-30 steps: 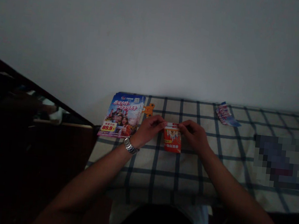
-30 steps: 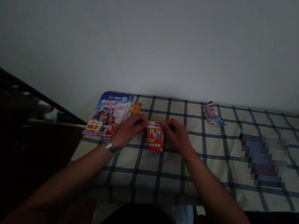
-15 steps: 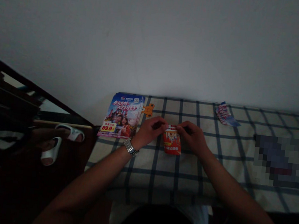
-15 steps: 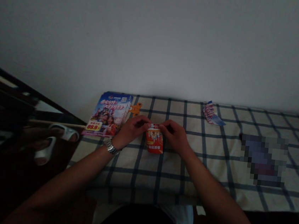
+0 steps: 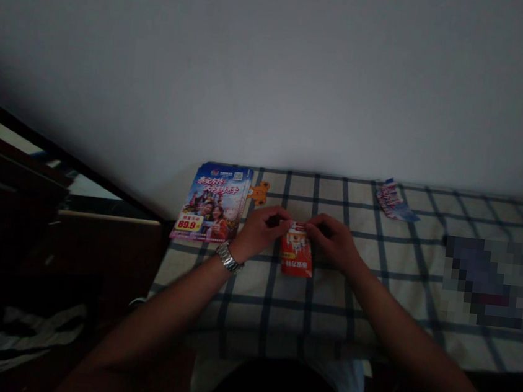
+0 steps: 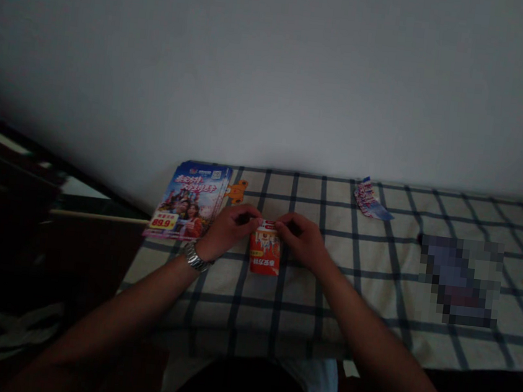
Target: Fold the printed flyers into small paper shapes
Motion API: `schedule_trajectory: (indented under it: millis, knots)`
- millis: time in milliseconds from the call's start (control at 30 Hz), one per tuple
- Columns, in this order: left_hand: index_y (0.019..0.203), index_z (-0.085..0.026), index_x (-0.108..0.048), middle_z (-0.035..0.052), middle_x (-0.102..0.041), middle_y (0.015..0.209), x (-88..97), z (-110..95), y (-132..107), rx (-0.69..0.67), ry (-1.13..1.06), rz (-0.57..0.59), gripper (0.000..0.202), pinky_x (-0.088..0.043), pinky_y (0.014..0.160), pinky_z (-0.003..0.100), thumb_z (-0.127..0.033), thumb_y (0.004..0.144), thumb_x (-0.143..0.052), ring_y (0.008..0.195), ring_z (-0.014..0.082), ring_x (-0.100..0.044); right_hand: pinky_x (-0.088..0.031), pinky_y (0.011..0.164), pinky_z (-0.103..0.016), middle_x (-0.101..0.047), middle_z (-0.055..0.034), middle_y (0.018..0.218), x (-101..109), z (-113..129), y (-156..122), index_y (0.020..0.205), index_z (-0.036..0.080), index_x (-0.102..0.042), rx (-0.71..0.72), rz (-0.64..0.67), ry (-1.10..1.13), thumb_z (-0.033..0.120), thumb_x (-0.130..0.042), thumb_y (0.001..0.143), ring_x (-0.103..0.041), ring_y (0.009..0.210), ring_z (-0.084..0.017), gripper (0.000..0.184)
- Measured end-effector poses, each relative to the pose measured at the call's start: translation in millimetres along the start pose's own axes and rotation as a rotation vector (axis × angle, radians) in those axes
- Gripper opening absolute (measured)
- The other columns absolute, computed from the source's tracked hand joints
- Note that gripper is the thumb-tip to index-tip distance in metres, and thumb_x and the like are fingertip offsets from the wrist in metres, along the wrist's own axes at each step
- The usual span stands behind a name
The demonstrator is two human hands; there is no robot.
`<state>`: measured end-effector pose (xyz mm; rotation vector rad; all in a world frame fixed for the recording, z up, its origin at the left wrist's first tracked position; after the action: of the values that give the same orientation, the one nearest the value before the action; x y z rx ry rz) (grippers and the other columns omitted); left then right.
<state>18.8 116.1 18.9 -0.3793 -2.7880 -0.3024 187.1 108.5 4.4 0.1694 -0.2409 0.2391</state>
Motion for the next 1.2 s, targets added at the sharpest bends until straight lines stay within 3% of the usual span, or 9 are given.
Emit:
schedule_trajectory:
  millis: [200,333,733,1200]
  knots:
    - [0.088,-0.017,-0.071,0.0005,-0.067,0.077,-5.1,1.5,-1.1,0.019,0.002,0.062,0.022,-0.041,0.061,0.023,-0.039,0.088,-0.066,0.067,0.0128,-0.056,-0.053,0.07,-0.03,-0.074,-0.0034,0.087,-8.2,1.9,-1.5,0.093,0.022,-0.072,-0.022,0.085,-0.005,0.048,-0.068,0.091,-0.067,0.08,-0.019,0.026]
    - [0.088,-0.017,-0.073,0.0,-0.067,0.074,-8.7,2.9,-2.0,0.035,0.019,0.086,0.024,-0.039,0.058,0.023,-0.04,0.088,-0.068,0.064,0.012,-0.054,-0.051,0.065,-0.03,-0.074,-0.003,0.082,-9.9,-1.3,-2.0,0.09,0.021,-0.072,-0.054,0.102,-0.072,0.049,-0.067,0.091,-0.066,0.073,-0.019,0.028]
    - [0.096,-0.017,-0.07,0.0042,-0.074,0.092,-4.4,8.0,0.9,0.078,-0.156,0.007,0.031,-0.053,0.077,0.028,-0.047,0.087,-0.07,0.085,0.0183,-0.068,-0.048,0.059,-0.029,-0.07,-0.0019,0.073,15.8,4.9,0.7,0.084,0.021,-0.07,-0.006,-0.107,-0.158,0.05,-0.067,0.09,-0.063,0.066,-0.018,0.03]
    - [0.082,-0.018,-0.063,-0.001,-0.062,0.075,-3.1,2.3,2.1,0.028,-0.102,0.025,0.026,-0.044,0.067,0.025,-0.043,0.09,-0.065,0.072,0.0139,-0.057,-0.05,0.06,-0.029,-0.071,-0.0023,0.074,12.6,9.1,0.4,0.083,0.022,-0.071,0.008,-0.096,-0.185,0.051,-0.066,0.09,-0.064,0.066,-0.018,0.031]
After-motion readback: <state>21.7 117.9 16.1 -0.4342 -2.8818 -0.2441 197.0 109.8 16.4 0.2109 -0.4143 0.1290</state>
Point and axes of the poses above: each hand's wrist, its own y-axis towards the middle knuckle, its own x-axis out of the back of the hand, z = x × y, the point moved 10 cm from there along y, towards the middle knuckle
